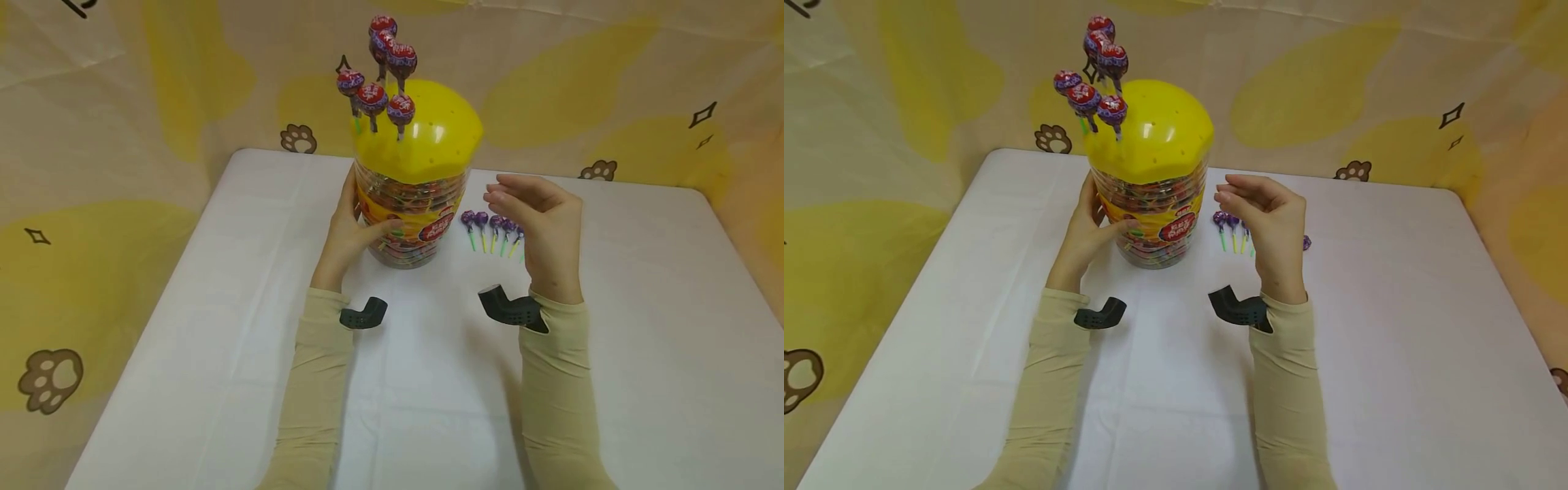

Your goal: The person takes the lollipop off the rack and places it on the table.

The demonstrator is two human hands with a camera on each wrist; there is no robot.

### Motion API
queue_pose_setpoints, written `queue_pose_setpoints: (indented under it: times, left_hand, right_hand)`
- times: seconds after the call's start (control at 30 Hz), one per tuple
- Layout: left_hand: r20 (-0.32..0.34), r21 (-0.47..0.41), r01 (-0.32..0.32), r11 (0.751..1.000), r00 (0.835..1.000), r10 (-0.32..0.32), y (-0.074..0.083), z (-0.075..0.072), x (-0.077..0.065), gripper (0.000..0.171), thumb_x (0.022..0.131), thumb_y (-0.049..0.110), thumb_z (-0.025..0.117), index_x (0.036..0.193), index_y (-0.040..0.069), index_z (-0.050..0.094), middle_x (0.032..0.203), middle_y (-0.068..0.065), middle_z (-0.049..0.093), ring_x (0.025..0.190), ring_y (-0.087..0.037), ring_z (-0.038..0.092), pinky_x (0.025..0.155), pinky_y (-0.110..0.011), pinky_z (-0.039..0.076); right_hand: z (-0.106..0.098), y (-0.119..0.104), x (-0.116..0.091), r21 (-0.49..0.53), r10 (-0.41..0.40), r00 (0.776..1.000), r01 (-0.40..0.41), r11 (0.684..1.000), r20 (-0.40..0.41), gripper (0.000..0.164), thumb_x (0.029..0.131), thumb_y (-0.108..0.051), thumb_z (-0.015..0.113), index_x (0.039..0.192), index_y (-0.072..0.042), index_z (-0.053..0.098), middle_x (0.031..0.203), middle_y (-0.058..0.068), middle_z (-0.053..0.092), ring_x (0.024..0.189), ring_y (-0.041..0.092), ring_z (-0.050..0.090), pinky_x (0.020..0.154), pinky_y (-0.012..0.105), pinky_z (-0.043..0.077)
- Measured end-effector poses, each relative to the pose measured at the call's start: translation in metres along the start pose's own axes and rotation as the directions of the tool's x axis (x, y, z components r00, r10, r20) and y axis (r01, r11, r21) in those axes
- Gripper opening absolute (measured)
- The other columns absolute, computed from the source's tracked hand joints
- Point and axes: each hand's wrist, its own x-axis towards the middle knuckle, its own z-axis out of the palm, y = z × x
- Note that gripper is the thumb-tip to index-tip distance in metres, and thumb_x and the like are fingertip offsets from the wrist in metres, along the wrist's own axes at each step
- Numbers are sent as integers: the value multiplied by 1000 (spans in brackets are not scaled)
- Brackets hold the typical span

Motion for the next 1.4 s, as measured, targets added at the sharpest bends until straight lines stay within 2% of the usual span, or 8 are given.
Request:
queue_pose_setpoints:
  times: [0.3,0.57,0.7,0.87,1.03,1.4]
  left_hand:
    - [-2,22,-25,999,1000,25,-2,0,0,101,80,24,77,152,27,8,155,4,18,141,-20,21,115,-39,21]
    - [1,21,-46,999,999,46,-1,0,0,99,81,22,76,152,27,8,155,3,19,141,-20,21,115,-40,20]
    - [-2,18,-29,999,1000,29,0,0,0,98,81,24,76,152,28,9,155,5,20,141,-20,21,115,-41,21]
    - [-1,27,-10,1000,1000,10,1,0,-1,98,81,26,76,152,29,8,155,6,20,141,-19,21,114,-42,21]
    - [4,17,-3,1000,1000,3,1,-1,-1,99,80,27,76,152,30,8,155,6,19,141,-19,21,115,-42,21]
    - [-3,22,10,1000,1000,-10,1,-1,-1,100,80,28,76,152,31,8,155,7,18,141,-20,21,114,-42,21]
  right_hand:
    - [35,-9,3,-21,-81,995,83,996,59,19,80,2,72,99,7,70,90,14,70,80,26,68,76,33,57]
    - [56,-18,7,-6,-34,996,34,999,78,18,80,0,74,97,5,71,89,13,70,83,26,67,81,32,56]
    - [66,-22,9,-49,-45,996,49,998,83,19,80,-1,74,98,3,71,91,11,70,87,26,66,84,32,55]
    - [80,-26,11,-98,-79,991,89,991,107,22,80,-2,74,101,3,71,93,11,70,90,23,66,88,33,53]
    - [91,-27,12,-144,-142,982,160,977,125,21,80,0,74,100,7,70,92,13,70,85,22,67,85,33,54]
    - [101,-24,14,-202,-227,964,252,947,136,21,78,4,73,98,10,69,90,18,70,81,20,68,81,32,56]
